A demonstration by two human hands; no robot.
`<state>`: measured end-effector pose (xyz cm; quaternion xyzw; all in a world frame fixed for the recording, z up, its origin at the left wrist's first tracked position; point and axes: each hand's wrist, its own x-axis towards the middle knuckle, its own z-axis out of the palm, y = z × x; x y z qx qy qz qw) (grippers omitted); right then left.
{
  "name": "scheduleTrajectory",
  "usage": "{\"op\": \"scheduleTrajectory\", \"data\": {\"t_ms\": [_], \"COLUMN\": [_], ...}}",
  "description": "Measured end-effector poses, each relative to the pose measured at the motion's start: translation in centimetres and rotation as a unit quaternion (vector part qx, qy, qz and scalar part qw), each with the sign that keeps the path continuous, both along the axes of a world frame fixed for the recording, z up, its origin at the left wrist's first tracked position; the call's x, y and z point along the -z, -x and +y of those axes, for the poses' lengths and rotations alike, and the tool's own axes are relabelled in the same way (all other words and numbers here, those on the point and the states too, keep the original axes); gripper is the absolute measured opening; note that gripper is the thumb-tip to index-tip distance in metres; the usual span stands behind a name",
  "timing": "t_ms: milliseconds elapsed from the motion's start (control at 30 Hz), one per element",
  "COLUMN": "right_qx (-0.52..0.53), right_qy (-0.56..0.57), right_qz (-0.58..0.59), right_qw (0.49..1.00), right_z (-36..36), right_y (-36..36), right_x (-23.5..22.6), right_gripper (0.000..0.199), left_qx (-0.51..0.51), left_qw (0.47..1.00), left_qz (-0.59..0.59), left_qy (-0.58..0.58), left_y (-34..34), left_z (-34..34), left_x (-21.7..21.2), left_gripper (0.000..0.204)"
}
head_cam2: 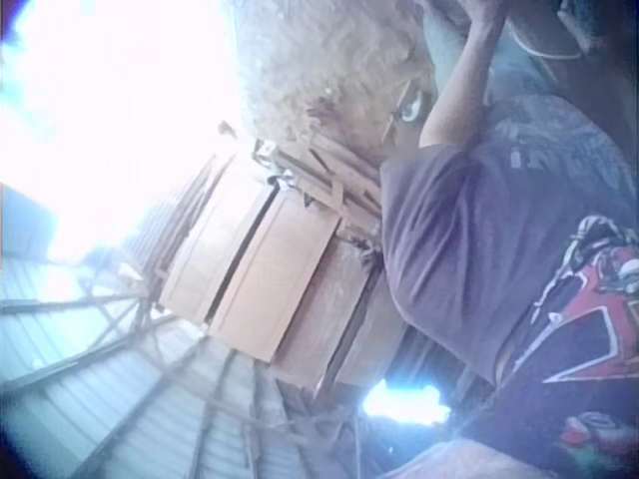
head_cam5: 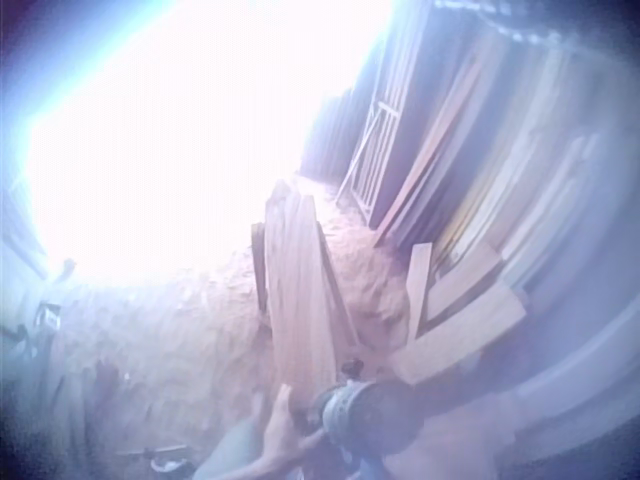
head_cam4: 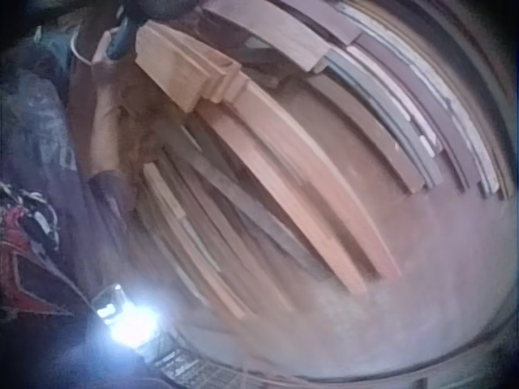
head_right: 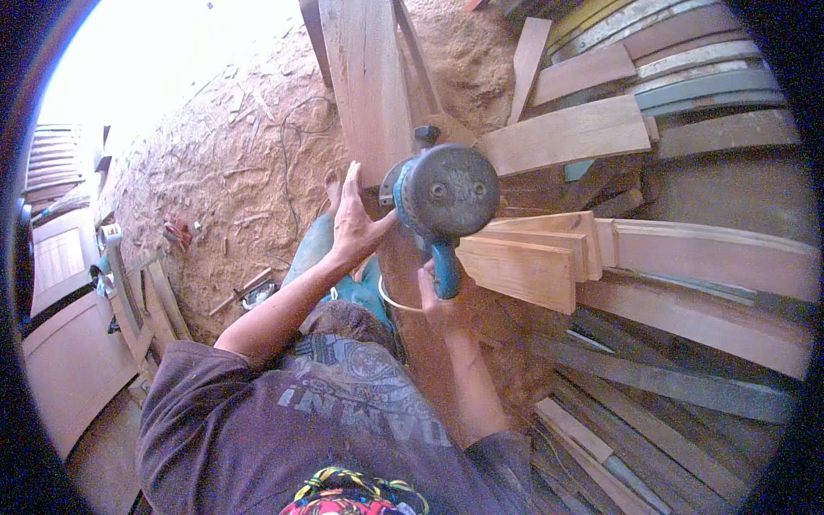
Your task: The person uses a handheld electric router to shape the edges of a long wooden plank. They guide the tool along the plank's length, flip the plank to work on different sides, and stack the finished pieces.
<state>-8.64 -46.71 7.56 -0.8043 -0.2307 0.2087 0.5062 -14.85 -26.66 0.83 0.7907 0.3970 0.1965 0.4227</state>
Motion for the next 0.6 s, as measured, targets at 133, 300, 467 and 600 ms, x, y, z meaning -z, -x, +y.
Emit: {"op": "scheduleTrajectory", "data": {"t_ms": [133, 300, 467, 600], "right_qx": [0.003, 0.024, 0.01, -0.022], "right_qy": [0.037, -0.011, -0.002, 0.055], "right_qz": [0.024, 0.035, 0.046, -0.017], "right_qw": [0.999, 0.999, 0.999, 0.998], "right_z": [-0.6, -0.8, -1.0, -0.5], "right_y": [-0.2, -0.2, -0.2, -1.2], "right_x": [-1.4, -1.0, -0.3, -1.2], "right_gripper": [0.01, 0.01, 0.011, 0.011], "left_qx": [0.038, -0.038, -0.094, -0.078], "left_qw": [0.987, 0.997, 0.988, 0.994], "left_qz": [-0.117, -0.069, -0.041, -0.072], "left_qy": [0.1, -0.021, -0.111, -0.041], "left_y": [1.3, -5.4, -10.4, -11.0], "left_z": [2.8, 12.3, 15.0, 14.4], "left_x": [0.1, 2.1, 6.0, 5.8], "left_gripper": [0.101, 0.08, 0.075, 0.073]}}
